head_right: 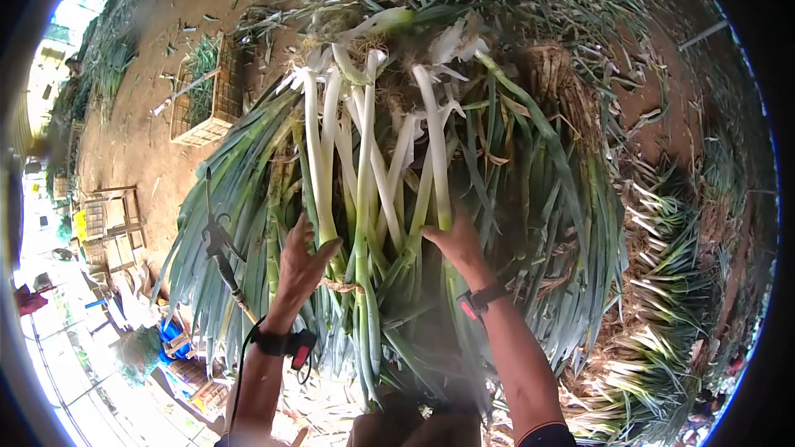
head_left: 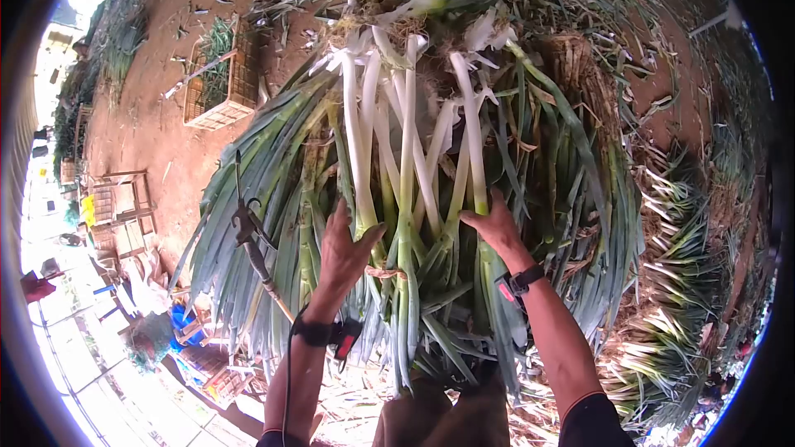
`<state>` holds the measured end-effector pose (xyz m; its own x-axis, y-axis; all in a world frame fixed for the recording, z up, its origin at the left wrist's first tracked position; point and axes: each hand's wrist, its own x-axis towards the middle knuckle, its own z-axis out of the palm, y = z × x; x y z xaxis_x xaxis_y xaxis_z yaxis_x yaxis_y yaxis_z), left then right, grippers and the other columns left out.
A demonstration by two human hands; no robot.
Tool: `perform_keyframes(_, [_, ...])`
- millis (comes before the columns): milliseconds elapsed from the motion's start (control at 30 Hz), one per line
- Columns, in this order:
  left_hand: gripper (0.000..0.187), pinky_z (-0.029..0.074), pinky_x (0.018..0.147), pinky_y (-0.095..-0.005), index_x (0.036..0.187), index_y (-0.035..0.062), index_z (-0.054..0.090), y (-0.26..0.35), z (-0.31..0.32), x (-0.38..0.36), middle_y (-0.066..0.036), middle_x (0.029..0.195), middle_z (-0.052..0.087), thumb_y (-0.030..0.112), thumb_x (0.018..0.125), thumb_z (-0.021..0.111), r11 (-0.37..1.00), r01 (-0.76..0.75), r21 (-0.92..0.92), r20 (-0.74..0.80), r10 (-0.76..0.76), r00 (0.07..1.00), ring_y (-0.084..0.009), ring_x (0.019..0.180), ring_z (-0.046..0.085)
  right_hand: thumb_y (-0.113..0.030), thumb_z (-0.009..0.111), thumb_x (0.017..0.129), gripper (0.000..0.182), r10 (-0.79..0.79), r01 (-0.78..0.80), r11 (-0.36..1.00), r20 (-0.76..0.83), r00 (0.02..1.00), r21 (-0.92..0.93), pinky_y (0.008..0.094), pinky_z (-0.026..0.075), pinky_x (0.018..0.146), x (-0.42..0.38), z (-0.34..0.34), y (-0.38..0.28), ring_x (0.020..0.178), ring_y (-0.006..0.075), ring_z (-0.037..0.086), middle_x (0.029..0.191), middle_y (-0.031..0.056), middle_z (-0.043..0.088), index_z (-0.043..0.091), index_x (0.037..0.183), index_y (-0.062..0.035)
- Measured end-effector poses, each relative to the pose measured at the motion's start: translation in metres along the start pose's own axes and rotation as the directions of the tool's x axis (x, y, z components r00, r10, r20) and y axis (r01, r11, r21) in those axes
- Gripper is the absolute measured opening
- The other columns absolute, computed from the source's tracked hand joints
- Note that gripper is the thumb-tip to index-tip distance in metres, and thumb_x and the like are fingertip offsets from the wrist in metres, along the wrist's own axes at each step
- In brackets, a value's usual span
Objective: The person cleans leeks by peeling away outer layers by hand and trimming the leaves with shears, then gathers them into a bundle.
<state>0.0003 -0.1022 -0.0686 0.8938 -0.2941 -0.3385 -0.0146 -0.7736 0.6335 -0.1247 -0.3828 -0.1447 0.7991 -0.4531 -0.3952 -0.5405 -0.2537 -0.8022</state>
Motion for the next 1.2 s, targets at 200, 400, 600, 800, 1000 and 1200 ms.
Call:
perform_keyframes(200, [0.065,0.051,0.102,-0.0412,0.138,-0.0066,0.056,0.015,0.007,0.033,-0.021,0.125,0.070,0.026,0.088,0.082,0.887,0.122,-0.446,0.187,-0.041,0.981,-0.0296,0.114,0.067,-0.024,0.088,0.081,0.060,0.247,-0.274,0.946,0.158,0.956,0.174,0.0355,0.054,0.091,0.006,-0.007,-0.011,0.102,0.0225,0.070,0.113,0.0128,0.075,0.064,0.130,0.0016])
perform_keyframes(400, [0.065,0.054,0.098,-0.0373,0.138,-0.0058,0.053,0.027,0.015,0.032,-0.018,0.123,0.069,0.014,0.085,0.085,0.869,0.309,-0.387,0.360,-0.166,0.918,-0.0244,0.111,0.067,-0.028,0.092,0.079,0.056,0.143,-0.249,0.829,0.241,0.960,0.501,0.0319,0.054,0.079,-0.007,0.007,-0.030,0.094,0.0159,0.068,0.105,0.0072,0.075,0.071,0.124,-0.0006])
perform_keyframes(600, [0.073,0.054,0.098,-0.0372,0.140,-0.0020,0.045,0.012,0.032,0.030,-0.017,0.123,0.064,0.013,0.082,0.086,0.812,0.318,-0.489,0.312,-0.178,0.933,-0.0263,0.110,0.066,-0.047,0.090,0.080,0.058,0.299,-0.339,0.941,0.430,0.852,0.018,0.0371,0.048,0.067,0.006,0.012,-0.057,0.070,0.0173,0.063,0.078,0.0041,0.067,0.076,0.111,-0.0007])
perform_keyframes(800, [0.077,0.053,0.102,-0.0385,0.143,-0.0014,0.041,0.008,0.040,0.033,-0.017,0.125,0.064,0.011,0.081,0.086,0.782,0.338,-0.524,0.336,-0.175,0.925,-0.0280,0.113,0.066,-0.049,0.083,0.088,0.075,0.196,-0.482,0.797,0.599,0.777,0.364,0.0330,0.049,0.093,0.019,0.026,-0.005,0.111,0.0160,0.062,0.125,0.0082,0.068,0.061,0.139,0.0007])
perform_keyframes(1000, [0.079,0.058,0.095,-0.0383,0.138,-0.0025,0.039,0.007,0.054,0.030,-0.020,0.122,0.065,0.011,0.079,0.090,0.720,0.304,-0.624,0.310,-0.129,0.942,-0.0285,0.108,0.070,-0.056,0.070,0.097,0.082,0.042,-0.475,0.706,0.639,0.768,0.525,0.0358,0.034,0.120,0.039,0.032,0.033,0.148,0.0219,0.041,0.162,0.0063,0.044,0.046,0.156,-0.0042])
perform_keyframes(1200, [0.094,0.059,0.083,-0.0484,0.133,-0.0031,0.044,0.067,0.081,-0.030,-0.020,0.111,0.060,0.038,0.067,0.097,0.951,0.007,-0.310,0.198,0.057,0.979,-0.0303,0.103,0.063,-0.045,0.055,0.108,0.067,-0.127,-0.408,0.511,0.536,0.835,0.757,0.0393,0.043,0.115,-0.007,-0.006,0.028,0.142,0.0207,0.049,0.156,0.0096,0.049,0.038,0.159,-0.0047])
